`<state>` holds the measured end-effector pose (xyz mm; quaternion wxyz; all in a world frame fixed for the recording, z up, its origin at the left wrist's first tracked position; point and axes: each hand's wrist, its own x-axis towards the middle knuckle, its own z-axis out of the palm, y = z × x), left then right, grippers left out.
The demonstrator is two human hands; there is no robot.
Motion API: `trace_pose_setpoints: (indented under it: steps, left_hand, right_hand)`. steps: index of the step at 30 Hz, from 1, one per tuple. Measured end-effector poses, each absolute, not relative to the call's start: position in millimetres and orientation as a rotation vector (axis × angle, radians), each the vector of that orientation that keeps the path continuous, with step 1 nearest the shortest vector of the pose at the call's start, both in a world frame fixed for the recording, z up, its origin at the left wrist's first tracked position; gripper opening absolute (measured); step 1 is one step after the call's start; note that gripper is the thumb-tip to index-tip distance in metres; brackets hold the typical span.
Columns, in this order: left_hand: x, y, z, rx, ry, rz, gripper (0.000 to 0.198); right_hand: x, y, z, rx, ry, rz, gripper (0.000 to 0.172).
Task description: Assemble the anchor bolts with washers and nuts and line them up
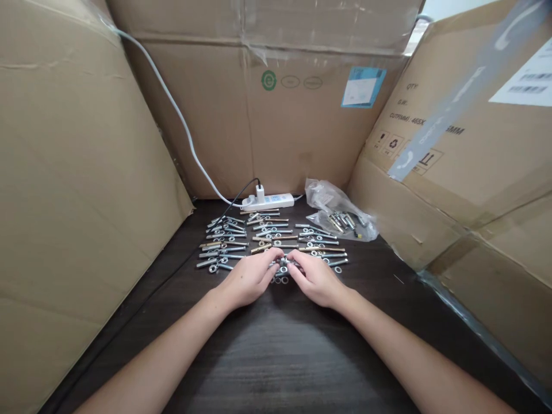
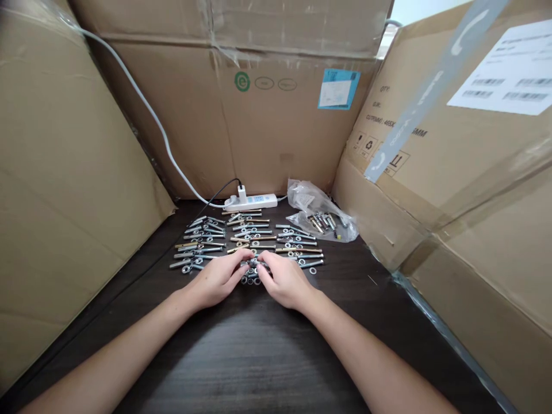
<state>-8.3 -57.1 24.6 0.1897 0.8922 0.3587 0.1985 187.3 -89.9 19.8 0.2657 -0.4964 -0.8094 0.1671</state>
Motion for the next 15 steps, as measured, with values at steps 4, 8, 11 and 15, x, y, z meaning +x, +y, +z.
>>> trace_pose_setpoints:
  steps: [4, 8, 11, 15]
  left_hand:
    - [-7.8, -56.6, 26.4, 2.503, 0.986, 0.562, 0.022]
    - [-7.6, -56.7, 28.0, 2.482, 0.997, 0.540, 0.022]
    - [-6.5, -57.9, 28.7, 2.472, 0.975, 0.548, 0.022]
    - [-3.7, -59.7, 28.2, 2.463, 0.934, 0.566, 0.021]
  right_hand:
    - [187.1, -89.4, 18.1, -1.322, -2.168, 0.509, 0.020]
    - [187.6, -89.6, 17.8, -1.295, -2.163, 0.520, 0.022]
    - [188.3, -90.2, 19.3, -1.287, -2.172, 0.488, 0.021]
    - [188.3, -90.5, 20.3, -1.271, -2.213, 0.439, 0.020]
